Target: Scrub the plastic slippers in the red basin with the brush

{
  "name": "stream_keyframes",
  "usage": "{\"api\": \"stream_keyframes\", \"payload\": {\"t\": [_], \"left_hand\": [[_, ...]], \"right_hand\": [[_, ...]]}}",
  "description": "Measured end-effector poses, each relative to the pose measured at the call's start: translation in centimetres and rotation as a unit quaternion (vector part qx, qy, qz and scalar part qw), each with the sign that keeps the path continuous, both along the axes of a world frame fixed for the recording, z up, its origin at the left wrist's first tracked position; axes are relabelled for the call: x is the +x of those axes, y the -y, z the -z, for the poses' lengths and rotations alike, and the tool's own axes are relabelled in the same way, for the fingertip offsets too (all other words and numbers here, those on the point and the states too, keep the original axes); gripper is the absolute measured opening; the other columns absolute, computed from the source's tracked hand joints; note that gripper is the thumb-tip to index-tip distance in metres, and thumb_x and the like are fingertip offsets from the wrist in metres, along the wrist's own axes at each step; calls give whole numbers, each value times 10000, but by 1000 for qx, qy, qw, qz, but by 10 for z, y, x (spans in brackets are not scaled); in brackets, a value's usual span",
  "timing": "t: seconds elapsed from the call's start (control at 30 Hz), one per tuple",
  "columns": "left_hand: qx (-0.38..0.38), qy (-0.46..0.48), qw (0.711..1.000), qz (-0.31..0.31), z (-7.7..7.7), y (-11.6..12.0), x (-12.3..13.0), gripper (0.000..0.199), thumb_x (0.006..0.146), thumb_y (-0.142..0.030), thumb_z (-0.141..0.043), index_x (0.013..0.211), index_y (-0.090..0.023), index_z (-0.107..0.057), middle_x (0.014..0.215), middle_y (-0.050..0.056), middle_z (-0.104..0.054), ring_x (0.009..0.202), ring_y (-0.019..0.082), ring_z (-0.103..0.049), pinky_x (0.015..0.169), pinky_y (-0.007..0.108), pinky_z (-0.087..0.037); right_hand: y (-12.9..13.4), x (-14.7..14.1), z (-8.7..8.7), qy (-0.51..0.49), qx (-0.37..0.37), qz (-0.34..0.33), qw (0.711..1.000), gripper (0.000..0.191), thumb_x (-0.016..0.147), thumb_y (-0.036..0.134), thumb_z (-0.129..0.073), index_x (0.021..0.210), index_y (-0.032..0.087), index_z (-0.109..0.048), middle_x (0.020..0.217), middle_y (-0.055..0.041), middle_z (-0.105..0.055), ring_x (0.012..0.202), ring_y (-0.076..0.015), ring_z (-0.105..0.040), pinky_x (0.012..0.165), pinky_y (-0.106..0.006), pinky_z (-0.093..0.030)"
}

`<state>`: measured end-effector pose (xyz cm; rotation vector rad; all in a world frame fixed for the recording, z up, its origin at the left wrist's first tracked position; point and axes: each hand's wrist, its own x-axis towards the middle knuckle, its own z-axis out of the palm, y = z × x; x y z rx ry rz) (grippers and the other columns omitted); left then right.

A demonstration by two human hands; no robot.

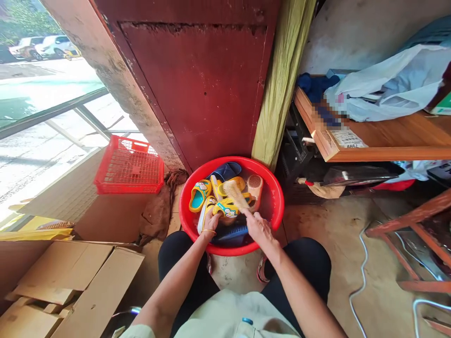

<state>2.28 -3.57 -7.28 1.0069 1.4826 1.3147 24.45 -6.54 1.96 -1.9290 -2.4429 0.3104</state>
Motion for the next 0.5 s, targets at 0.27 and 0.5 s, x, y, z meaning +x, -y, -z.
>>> {"api": "stream_keyframes", "payload": {"t": [0.27, 0.5], "left_hand": [[-77, 227, 970, -49, -13, -6, 0, 453, 820, -470, -704, 1140, -153, -649, 935, 125, -749, 787, 258, -743, 679, 381, -631], [-124, 267, 955, -37, -17, -5, 2, 325, 854, -325, -637, 1113, -128, -643, 922, 143, -751, 703, 215, -732, 525, 254, -569]], "right_hand": [[6, 34, 12, -74, 84, -60, 992, 509, 1023, 282, -370, 1517, 288, -488, 1103, -89, -716, 902, -193, -697, 767, -253, -542], [1, 16, 25, 39, 67, -125, 989, 558, 1019, 234, -376, 1530, 457, -407, 1033, -50, -670, 746, -155, -687, 614, -223, -482]]}}
